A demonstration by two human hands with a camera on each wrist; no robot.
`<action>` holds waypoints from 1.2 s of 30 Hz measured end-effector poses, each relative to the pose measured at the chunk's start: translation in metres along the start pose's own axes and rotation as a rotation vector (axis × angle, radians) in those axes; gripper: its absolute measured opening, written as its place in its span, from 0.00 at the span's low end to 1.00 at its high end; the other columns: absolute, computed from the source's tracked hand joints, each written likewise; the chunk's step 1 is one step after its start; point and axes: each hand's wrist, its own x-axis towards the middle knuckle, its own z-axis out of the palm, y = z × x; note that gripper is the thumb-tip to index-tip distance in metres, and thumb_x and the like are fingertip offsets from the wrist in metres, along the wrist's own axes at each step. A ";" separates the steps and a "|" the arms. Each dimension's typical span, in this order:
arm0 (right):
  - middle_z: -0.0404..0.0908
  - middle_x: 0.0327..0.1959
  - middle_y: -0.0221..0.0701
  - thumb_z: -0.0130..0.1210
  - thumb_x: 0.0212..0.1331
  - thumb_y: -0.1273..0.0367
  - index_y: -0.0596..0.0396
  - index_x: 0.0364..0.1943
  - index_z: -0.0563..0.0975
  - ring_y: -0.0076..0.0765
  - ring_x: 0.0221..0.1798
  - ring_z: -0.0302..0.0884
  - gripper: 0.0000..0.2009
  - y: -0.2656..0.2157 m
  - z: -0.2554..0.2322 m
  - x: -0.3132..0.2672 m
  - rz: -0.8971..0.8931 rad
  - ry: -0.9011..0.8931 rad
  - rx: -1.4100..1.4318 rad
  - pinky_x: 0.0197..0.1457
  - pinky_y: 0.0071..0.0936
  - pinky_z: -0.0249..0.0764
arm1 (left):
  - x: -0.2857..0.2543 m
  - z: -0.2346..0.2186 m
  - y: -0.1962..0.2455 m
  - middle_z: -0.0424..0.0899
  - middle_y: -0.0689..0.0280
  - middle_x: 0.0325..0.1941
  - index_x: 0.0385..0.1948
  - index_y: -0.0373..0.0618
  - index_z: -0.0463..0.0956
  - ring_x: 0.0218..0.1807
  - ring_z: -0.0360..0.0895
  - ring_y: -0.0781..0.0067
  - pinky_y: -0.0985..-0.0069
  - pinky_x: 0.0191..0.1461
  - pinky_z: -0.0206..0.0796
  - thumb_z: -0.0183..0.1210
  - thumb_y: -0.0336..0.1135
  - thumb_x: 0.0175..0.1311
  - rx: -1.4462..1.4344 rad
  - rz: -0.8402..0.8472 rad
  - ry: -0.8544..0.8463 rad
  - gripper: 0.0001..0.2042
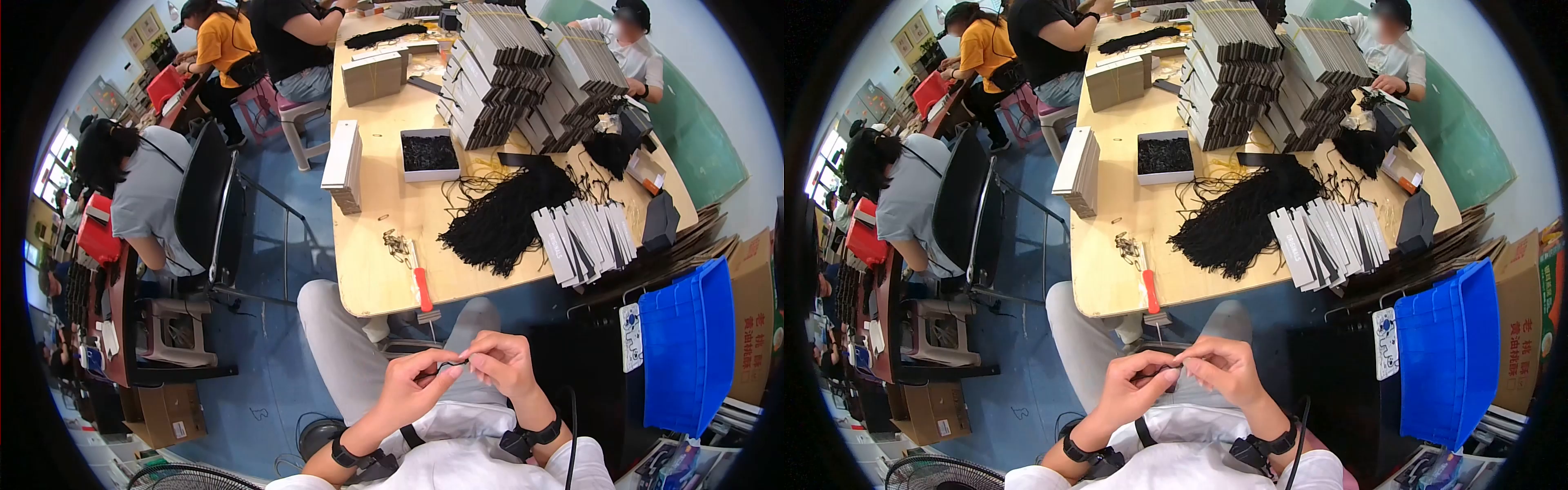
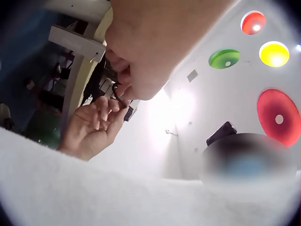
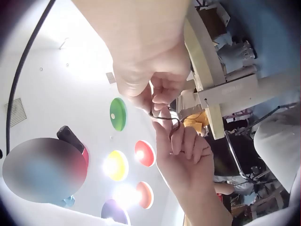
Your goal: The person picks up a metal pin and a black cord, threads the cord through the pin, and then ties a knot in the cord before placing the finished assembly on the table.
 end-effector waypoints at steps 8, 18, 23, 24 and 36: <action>0.72 0.25 0.31 0.54 0.55 0.79 0.67 0.30 0.80 0.16 0.17 0.64 0.04 0.001 -0.003 0.000 0.054 0.070 0.062 0.19 0.13 0.58 | 0.006 0.008 -0.010 0.62 0.76 0.13 0.34 0.39 0.78 0.18 0.51 0.90 0.84 0.20 0.42 0.59 0.29 0.60 -0.094 0.114 0.093 0.04; 0.70 0.26 0.29 0.55 0.55 0.79 0.65 0.30 0.76 0.15 0.21 0.64 0.02 -0.002 0.001 0.001 0.044 0.086 -0.018 0.21 0.13 0.58 | 0.006 0.003 0.000 0.63 0.79 0.16 0.33 0.38 0.77 0.19 0.52 0.93 0.86 0.21 0.41 0.57 0.27 0.62 -0.134 0.051 0.096 0.03; 0.71 0.31 0.26 0.56 0.58 0.78 0.63 0.33 0.76 0.16 0.34 0.69 0.02 0.001 -0.004 -0.003 0.118 0.049 -0.033 0.36 0.14 0.66 | 0.007 0.002 0.003 0.63 0.79 0.16 0.35 0.39 0.78 0.19 0.52 0.92 0.86 0.21 0.41 0.58 0.27 0.62 -0.066 0.043 0.123 0.04; 0.71 0.31 0.26 0.56 0.58 0.78 0.63 0.33 0.76 0.16 0.34 0.69 0.02 0.003 -0.004 -0.003 0.118 0.049 -0.032 0.36 0.14 0.66 | 0.007 0.002 0.004 0.63 0.78 0.15 0.36 0.39 0.78 0.19 0.52 0.92 0.86 0.21 0.42 0.59 0.28 0.62 -0.033 0.057 0.112 0.04; 0.75 0.31 0.25 0.55 0.61 0.71 0.61 0.35 0.76 0.15 0.36 0.70 0.06 0.003 -0.009 0.000 0.236 -0.074 -0.125 0.37 0.16 0.67 | 0.011 -0.002 0.001 0.73 0.73 0.22 0.34 0.38 0.76 0.21 0.60 0.89 0.84 0.22 0.52 0.59 0.28 0.62 0.125 0.153 0.071 0.04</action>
